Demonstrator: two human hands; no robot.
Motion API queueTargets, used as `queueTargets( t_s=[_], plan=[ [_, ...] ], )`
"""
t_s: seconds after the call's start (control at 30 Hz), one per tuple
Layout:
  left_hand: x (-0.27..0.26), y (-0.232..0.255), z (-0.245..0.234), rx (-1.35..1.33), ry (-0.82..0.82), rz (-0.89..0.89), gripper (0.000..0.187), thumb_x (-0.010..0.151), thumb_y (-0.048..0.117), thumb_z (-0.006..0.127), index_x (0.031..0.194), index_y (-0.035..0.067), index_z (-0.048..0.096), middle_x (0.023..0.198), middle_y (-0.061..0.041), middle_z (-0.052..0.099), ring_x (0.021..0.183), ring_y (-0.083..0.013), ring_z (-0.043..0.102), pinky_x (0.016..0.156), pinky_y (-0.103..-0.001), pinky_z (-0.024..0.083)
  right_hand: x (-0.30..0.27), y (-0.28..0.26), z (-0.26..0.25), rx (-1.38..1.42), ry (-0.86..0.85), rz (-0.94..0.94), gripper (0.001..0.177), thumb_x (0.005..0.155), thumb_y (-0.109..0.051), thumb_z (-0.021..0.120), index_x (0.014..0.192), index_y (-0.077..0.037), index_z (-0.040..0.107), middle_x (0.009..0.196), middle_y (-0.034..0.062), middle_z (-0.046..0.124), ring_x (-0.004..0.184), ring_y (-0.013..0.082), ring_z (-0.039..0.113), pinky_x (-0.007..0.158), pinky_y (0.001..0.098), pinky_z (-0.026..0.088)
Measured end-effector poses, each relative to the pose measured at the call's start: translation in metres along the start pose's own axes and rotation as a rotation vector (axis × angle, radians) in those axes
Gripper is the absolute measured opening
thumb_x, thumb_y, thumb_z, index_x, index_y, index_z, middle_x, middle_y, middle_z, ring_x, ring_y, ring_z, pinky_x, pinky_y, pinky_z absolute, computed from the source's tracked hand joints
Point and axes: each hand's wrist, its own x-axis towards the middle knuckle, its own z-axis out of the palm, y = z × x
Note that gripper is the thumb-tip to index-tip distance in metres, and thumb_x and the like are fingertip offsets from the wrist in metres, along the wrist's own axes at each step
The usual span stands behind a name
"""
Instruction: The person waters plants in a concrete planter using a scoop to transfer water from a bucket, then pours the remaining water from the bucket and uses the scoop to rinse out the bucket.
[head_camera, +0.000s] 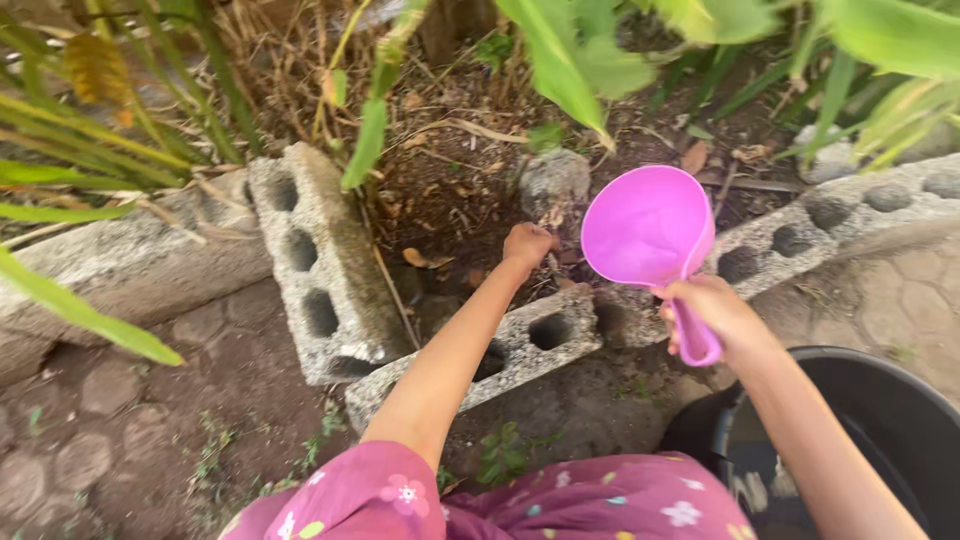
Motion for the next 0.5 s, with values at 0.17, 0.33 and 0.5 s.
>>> queueTargets(
  t_s=[0.17, 0.33, 0.5],
  plan=[
    [0.018, 0.017, 0.056, -0.294, -0.102, -0.089, 0.019, 0.09, 0.012, 0.064, 0.1, 0.005, 0.08, 0.077, -0.007, 0.076, 0.067, -0.0157, 0.07, 0.057, -0.031, 0.058, -0.004, -0.008, -0.01, -0.345, 0.212, -0.299, 0.023, 0.09, -0.017, 0.065, 0.095, 0.006, 0.065, 0.067, 0.0082, 0.063, 0.053, 0.0221, 0.063, 0.051, 0.0373, 0.053],
    [0.013, 0.069, 0.061, -0.466, -0.141, -0.144, 0.027, 0.097, 0.022, 0.064, 0.098, -0.003, 0.073, 0.08, -0.012, 0.076, 0.068, -0.0195, 0.075, 0.061, -0.031, 0.061, -0.002, -0.036, -0.013, -0.113, 0.193, -0.18, 0.022, 0.087, -0.012, 0.063, 0.101, 0.003, 0.058, 0.064, 0.0033, 0.055, 0.046, 0.0226, 0.056, 0.044, 0.0405, 0.051],
    [0.012, 0.09, 0.047, -0.137, 0.048, 0.035, 0.03, 0.086, 0.032, 0.078, 0.084, 0.002, 0.082, 0.086, -0.016, 0.08, 0.072, -0.0238, 0.075, 0.072, -0.038, 0.057, 0.015, -0.037, -0.04, 0.416, -0.2, -0.105, 0.025, 0.094, -0.016, 0.062, 0.109, 0.004, 0.063, 0.062, -0.0026, 0.053, 0.044, 0.0107, 0.051, 0.042, 0.0289, 0.048]
  ],
)
